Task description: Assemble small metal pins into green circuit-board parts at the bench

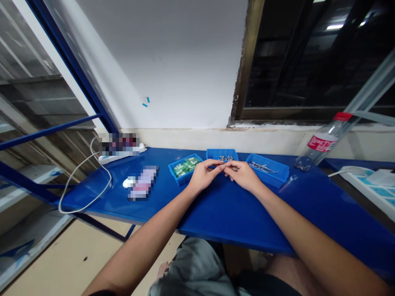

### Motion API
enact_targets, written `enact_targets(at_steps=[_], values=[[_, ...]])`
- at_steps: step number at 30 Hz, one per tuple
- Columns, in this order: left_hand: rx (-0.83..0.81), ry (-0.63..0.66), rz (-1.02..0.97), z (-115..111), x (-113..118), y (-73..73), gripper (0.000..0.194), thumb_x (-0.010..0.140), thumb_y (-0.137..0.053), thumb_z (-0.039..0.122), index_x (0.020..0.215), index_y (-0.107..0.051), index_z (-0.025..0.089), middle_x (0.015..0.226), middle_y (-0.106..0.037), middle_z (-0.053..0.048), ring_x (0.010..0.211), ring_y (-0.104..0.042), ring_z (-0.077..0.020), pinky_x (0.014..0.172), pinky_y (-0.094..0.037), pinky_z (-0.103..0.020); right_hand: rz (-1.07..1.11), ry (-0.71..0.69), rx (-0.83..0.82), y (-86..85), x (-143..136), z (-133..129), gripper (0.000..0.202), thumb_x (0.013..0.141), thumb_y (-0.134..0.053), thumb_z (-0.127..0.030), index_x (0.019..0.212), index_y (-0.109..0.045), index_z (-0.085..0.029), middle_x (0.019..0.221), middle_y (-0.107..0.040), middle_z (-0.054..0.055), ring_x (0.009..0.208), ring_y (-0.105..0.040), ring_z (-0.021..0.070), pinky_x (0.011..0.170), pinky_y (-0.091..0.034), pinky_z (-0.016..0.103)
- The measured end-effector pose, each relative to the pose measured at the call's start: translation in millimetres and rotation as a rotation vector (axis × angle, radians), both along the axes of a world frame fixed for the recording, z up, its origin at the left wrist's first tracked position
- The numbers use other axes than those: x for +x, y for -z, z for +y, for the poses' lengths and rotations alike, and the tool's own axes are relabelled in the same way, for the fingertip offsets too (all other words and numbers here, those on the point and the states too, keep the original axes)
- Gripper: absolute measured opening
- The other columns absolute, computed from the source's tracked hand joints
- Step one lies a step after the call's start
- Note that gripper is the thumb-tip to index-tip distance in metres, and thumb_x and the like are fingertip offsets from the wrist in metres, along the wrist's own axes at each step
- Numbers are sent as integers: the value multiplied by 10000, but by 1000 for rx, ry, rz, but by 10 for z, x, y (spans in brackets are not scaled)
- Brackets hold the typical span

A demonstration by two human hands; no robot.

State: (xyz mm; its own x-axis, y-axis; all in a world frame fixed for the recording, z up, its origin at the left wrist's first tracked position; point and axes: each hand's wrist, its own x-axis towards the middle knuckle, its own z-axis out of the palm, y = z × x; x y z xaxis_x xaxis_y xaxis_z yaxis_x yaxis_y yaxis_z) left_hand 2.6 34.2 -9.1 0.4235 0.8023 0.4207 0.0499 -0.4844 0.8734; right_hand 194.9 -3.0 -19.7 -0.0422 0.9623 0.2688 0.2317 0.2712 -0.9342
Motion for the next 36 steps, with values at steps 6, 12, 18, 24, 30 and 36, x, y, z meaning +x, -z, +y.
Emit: enact_targets(at_steps=[6, 12, 18, 24, 30, 36], values=[[82, 34, -40, 4, -9, -22, 227, 916, -787, 404, 1011, -839, 205, 1152, -791, -113, 1107, -742, -245, 996, -601, -390, 84, 25, 20, -16, 6, 19, 295, 788, -797, -441, 945, -768, -193, 745, -721, 15, 593, -600, 146, 509, -497, 271], [100, 41, -11, -8, -8, -23, 259, 920, -785, 390, 1087, -829, 196, 1200, -768, -131, 1134, -731, -254, 923, -624, -362, 100, 37, 19, -29, -4, 16, 356, 766, -826, -493, 947, -788, -189, 758, -737, 31, 616, -627, 159, 510, -526, 281], [226, -17, 193, -39, -13, 17, 336, 1006, -661, 339, 1295, -731, 184, 1237, -757, -132, 1078, -746, -240, 907, -627, -361, 358, 122, 8, -85, 7, 28, 408, 812, -819, -550, 998, -769, -191, 836, -745, 51, 691, -677, 168, 491, -505, 242], [554, 135, 564, 2, 1, 113, 369, 1065, -526, 299, 1375, -699, 196, 1460, -669, -122, 1385, -611, -261, 1211, -468, -435, 838, 348, -72, -135, 191, 60, 184, 890, -735, -364, 973, -707, -202, 838, -760, 57, 655, -671, 155, 500, -514, 235], [675, 257, 736, 19, 88, 140, 421, 1098, -439, 311, 1426, -658, 165, 1568, -573, -131, 1495, -509, -254, 1276, -380, -437, 844, 294, -114, -195, 167, 17, 186, 935, -666, -347, 996, -731, -183, 783, -733, 54, 617, -646, 157, 460, -483, 239], [693, 193, 810, -19, 149, 137, 414, 1082, -493, 388, 1428, -653, 225, 1566, -579, -110, 1444, -553, -293, 1187, -465, -476, 708, 154, -62, -185, 69, -22, 313, 867, -765, -462, 1019, -737, -190, 748, -707, 34, 597, -617, 156, 464, -462, 248]])
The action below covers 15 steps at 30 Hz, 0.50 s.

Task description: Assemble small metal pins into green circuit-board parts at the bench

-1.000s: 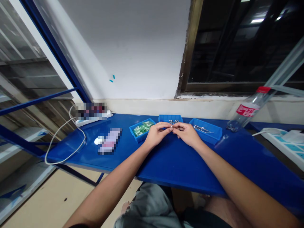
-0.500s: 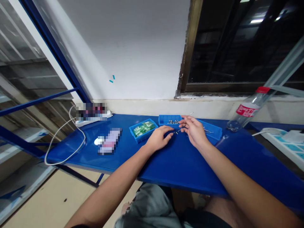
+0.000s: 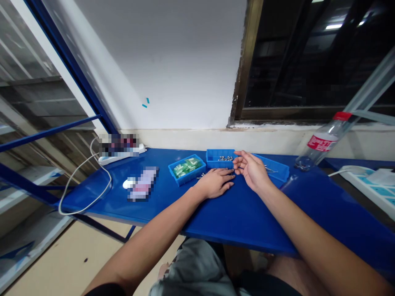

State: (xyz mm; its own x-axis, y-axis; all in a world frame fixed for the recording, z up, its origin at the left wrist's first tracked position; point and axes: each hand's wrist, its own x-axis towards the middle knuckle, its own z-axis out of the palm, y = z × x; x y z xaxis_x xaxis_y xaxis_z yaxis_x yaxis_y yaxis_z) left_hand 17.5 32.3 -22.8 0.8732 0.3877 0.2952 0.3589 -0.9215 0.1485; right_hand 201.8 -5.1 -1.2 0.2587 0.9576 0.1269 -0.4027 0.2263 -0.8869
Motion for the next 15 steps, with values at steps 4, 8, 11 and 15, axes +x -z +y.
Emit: enact_targets(at_steps=[4, 8, 11, 15], values=[[-23, 14, -44, 38, -17, -16, 309, 1050, -538, 255, 1272, -745, 195, 1386, -715, -108, 1244, -698, -243, 1096, -541, -361, -65, -36, -11, 43, 7, 16, 359, 832, -810, -507, 1001, -735, -199, 738, -694, 21, 590, -613, 143, 472, -454, 239], [-37, -58, -56, 82, -94, -27, 302, 990, -554, 104, 1187, -768, 182, 1222, -783, -88, 1118, -745, -220, 1028, -570, -318, -112, -90, -46, 70, 10, 27, 400, 842, -803, -556, 1005, -736, -196, 748, -697, 26, 600, -628, 143, 484, -465, 242], [-54, -100, -102, 94, -147, -27, 288, 954, -589, 75, 1142, -775, 190, 1137, -803, -76, 1055, -760, -219, 993, -582, -321, -179, -71, -55, 80, 0, 40, 441, 844, -785, -607, 993, -733, -195, 746, -696, 29, 591, -629, 144, 470, -467, 244], [-161, -170, -333, 77, -160, -48, 230, 948, -636, 105, 1113, -768, 194, 1104, -813, -65, 998, -775, -215, 960, -601, -337, -360, 2, -11, 109, -5, 72, 448, 827, -781, -613, 977, -724, -195, 750, -694, 30, 585, -627, 146, 441, -474, 243]])
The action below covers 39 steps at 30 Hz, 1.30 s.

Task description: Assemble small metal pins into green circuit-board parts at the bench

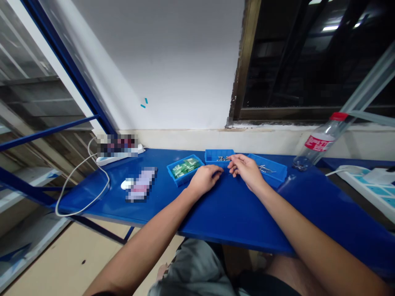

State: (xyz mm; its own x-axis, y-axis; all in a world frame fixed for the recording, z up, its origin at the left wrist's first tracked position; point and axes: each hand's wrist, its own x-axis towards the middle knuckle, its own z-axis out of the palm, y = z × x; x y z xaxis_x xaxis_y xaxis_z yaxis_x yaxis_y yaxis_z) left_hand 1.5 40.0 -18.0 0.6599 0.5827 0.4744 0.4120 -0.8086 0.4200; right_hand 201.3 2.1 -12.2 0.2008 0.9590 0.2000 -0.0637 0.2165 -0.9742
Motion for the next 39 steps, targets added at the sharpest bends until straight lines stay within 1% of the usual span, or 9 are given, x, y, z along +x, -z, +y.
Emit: enact_targets(at_steps=[4, 6, 9, 13, 18, 22, 26, 33, 39], values=[[-204, -55, -291, -47, 24, -38, 282, 956, -662, 139, 1229, -710, 190, 1090, -822, -67, 966, -796, -198, 891, -634, -313, -217, 1, 81, 48, -14, -2, 352, 857, -765, -520, 1008, -714, -206, 841, -730, 52, 705, -699, 187, 454, -517, 244], [-260, -39, -337, -69, 29, -45, 392, 954, -664, 138, 1340, -645, 198, 1105, -824, -64, 969, -801, -194, 894, -639, -313, -312, -27, 90, 68, -32, -19, 298, 873, -753, -472, 1024, -722, -217, 882, -745, 57, 783, -729, 212, 487, -557, 258], [-229, -24, -300, -87, 18, -31, 596, 945, -649, 111, 1510, -506, 234, 1127, -824, -40, 989, -799, -187, 944, -626, -318, -390, -62, 85, 93, -61, -38, 227, 891, -731, -421, 1001, -724, -223, 860, -751, 43, 747, -733, 202, 554, -614, 298], [-137, 1, -213, -93, -8, -5, 757, 959, -602, 107, 1643, -312, 257, 1157, -814, -29, 1036, -787, -189, 974, -604, -311, -331, -82, 74, 132, -78, -25, 215, 872, -753, -399, 959, -692, -213, 810, -735, 28, 727, -756, 200, 638, -657, 333], [-104, 22, -193, -83, -11, -3, 857, 943, -602, 86, 1684, -205, 252, 1200, -799, -43, 1041, -778, -189, 988, -599, -315, -171, -107, -14, 176, -78, 1, 292, 765, -847, -387, 883, -653, -203, 762, -722, 20, 670, -763, 201, 631, -648, 328], [-114, 60, -235, -61, 5, 1, 863, 919, -563, 21, 1676, -233, 272, 1269, -775, -49, 1079, -767, -179, 1015, -597, -327, -135, -109, -30, 202, -103, -8, 281, 700, -846, -278, 835, -607, -219, 719, -681, -21, 624, -727, 174, 593, -636, 311], [-172, 64, -316, -65, 4, 18, 786, 929, -591, 40, 1638, -328, 257, 1266, -767, -78, 1091, -772, -184, 1011, -616, -336, -163, -81, 13, 237, -129, -23, 218, 741, -779, -222, 893, -624, -229, 810, -687, -13, 700, -715, 161, 652, -651, 318], [-316, 19, -444, -119, -58, 18, 737, 935, -665, 91, 1605, -393, 233, 1297, -732, -128, 1001, -796, -178, 940, -647, -320, -155, -116, -44, 234, -176, -91, 233, 836, -786, -352, 988, -668, -221, 866, -732, 28, 812, -758, 204, 740, -658, 346], [-246, -38, -430, -147, -106, 1, 552, 960, -664, 164, 1495, -531, 204, 1220, -768, -109, 1031, -785, -197, 933, -648, -333, -153, -164, -37, 214, -224, -117, 305, 843, -811, -453, 1008, -702, -221, 902, -744, 47, 804, -745, 206, 765, -656, 365]])
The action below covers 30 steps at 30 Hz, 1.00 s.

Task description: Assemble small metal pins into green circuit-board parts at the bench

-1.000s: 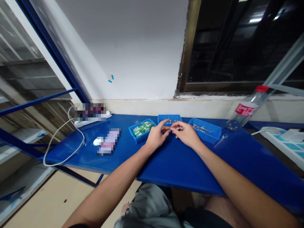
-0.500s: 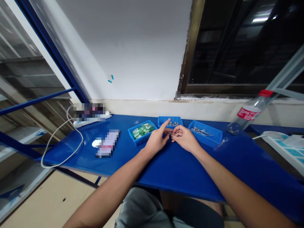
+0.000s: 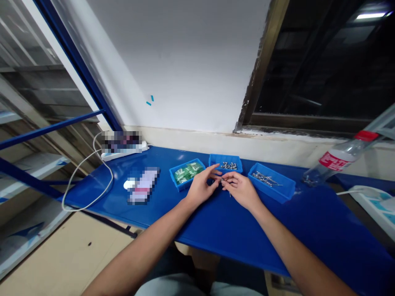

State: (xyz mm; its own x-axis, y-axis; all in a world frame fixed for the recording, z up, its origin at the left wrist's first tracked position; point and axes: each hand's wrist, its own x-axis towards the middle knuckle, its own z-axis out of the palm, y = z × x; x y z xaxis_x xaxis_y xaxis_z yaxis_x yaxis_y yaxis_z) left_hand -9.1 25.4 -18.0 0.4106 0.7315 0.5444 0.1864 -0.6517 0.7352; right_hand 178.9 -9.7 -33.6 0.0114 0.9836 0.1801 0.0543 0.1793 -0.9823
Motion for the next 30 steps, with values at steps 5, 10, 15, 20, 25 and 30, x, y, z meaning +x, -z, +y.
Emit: enact_targets(at_steps=[5, 10, 15, 20, 25, 30], values=[[71, -10, 32, -10, -15, -32, 469, 979, -658, 216, 1441, -580, 198, 1197, -776, -103, 1006, -775, -198, 929, -631, -341, -92, 48, 110, -54, -37, -2, 217, 851, -779, -377, 1008, -715, -242, 890, -706, 48, 744, -678, 185, 626, -606, 299], [121, -44, 182, -42, -30, -120, 303, 1061, -562, 361, 1231, -736, 181, 1078, -783, -101, 948, -736, -212, 877, -582, -325, -186, 158, 275, -133, -64, -31, 139, 873, -728, -321, 977, -765, -237, 938, -697, 72, 750, -655, 190, 622, -591, 304], [36, 38, 267, -55, -30, -163, 381, 1091, -494, 390, 1070, -796, 158, 914, -792, -64, 803, -716, -183, 777, -534, -267, -235, 159, 334, -144, -56, -25, 131, 886, -684, -258, 1001, -743, -241, 1015, -714, 72, 839, -701, 203, 707, -613, 327], [-16, 10, 219, -40, -15, -123, 325, 1057, -545, 346, 1171, -790, 165, 986, -821, -69, 818, -744, -198, 754, -554, -266, -339, 139, 401, -194, -40, -50, 137, 909, -650, -256, 969, -773, -271, 1055, -726, 66, 902, -702, 225, 783, -614, 372], [7, -1, 223, -5, -29, -64, 269, 1004, -591, 232, 1172, -793, 176, 1060, -827, -63, 856, -772, -202, 786, -579, -274, -344, 133, 405, -208, -35, -114, 128, 907, -665, -264, 934, -789, -280, 1063, -758, 65, 995, -712, 262, 870, -610, 420], [73, -26, 241, 18, -36, -28, 243, 981, -659, 247, 1162, -805, 175, 1064, -831, -76, 854, -782, -200, 817, -600, -286, -220, 154, 256, -126, -28, -83, 174, 890, -740, -367, 1008, -775, -243, 972, -774, 68, 837, -741, 234, 761, -637, 389]])
